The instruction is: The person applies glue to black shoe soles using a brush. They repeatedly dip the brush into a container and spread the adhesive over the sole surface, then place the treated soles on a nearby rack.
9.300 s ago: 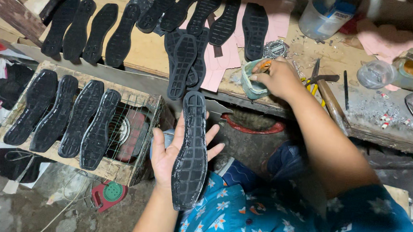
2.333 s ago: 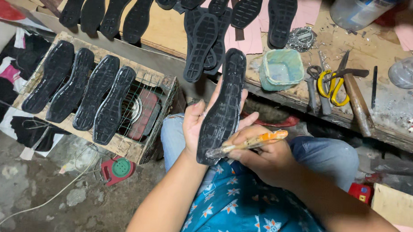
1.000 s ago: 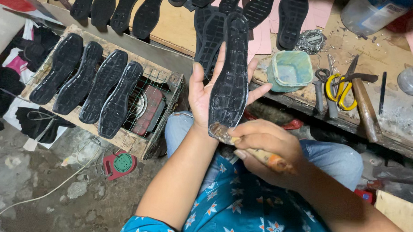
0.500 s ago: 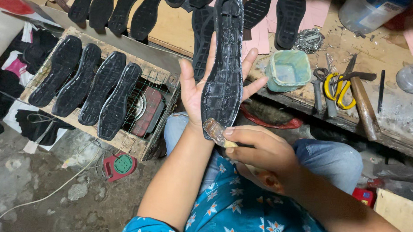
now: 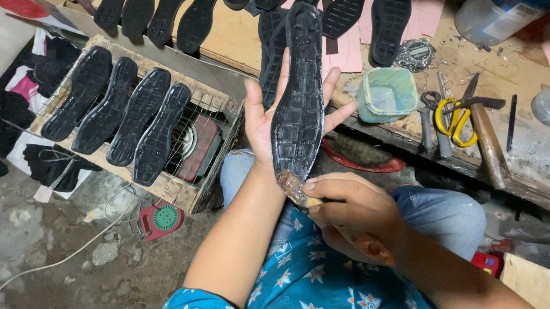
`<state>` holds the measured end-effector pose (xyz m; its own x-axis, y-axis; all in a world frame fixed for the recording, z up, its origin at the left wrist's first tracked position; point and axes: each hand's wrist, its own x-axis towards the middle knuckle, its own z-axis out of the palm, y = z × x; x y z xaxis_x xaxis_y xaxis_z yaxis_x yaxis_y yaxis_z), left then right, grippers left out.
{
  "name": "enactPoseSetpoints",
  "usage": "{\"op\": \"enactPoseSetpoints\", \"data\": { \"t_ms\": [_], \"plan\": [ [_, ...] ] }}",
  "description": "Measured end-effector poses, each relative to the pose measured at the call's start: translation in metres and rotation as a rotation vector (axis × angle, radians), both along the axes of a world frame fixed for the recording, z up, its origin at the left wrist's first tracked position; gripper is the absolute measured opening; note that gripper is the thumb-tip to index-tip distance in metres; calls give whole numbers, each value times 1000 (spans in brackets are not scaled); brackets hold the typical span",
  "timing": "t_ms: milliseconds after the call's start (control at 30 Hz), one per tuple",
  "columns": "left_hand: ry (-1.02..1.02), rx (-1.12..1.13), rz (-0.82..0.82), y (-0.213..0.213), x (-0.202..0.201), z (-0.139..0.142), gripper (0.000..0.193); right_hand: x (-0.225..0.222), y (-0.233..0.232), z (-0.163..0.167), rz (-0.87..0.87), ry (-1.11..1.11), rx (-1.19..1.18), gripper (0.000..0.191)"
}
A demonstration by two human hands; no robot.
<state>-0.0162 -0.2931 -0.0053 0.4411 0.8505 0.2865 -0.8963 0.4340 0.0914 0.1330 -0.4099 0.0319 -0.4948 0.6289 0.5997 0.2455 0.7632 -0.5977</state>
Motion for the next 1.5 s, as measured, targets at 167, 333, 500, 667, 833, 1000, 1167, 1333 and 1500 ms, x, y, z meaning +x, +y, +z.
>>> {"op": "enactPoseSetpoints", "data": {
  "t_ms": [167, 333, 500, 667, 833, 1000, 1167, 1333, 1500],
  "plan": [
    [14, 9, -19, 0, 0, 5, 83, -4, -4, 4, 34, -6, -43, 38],
    [12, -4, -15, 0, -1, 8, 84, -2, -5, 7, 83, 31, -42, 38],
    [-24, 20, -37, 0, 0, 10, 86, 0, 2, 1, -18, -5, 1, 36],
    [-36, 24, 5, 0, -8, 10, 86, 8, -3, 0, -50, -48, -23, 35],
    [-40, 52, -15, 1, -8, 7, 87, 6, -1, -7, -117, -122, 55, 36],
    [-73, 1, -21, -3, -13, 6, 86, 9, -7, -2, -87, -23, -38, 35],
    [-31, -10, -23, -7, -14, 4, 86, 12, 0, 5, -85, 2, -12, 37],
    [6, -45, -13, -11, -20, -1, 85, 22, -3, -4, 35, 79, -195, 31],
    [71, -46, -7, -23, -31, -9, 84, 81, 62, -27, -604, 209, -108, 14]
  ]
}}
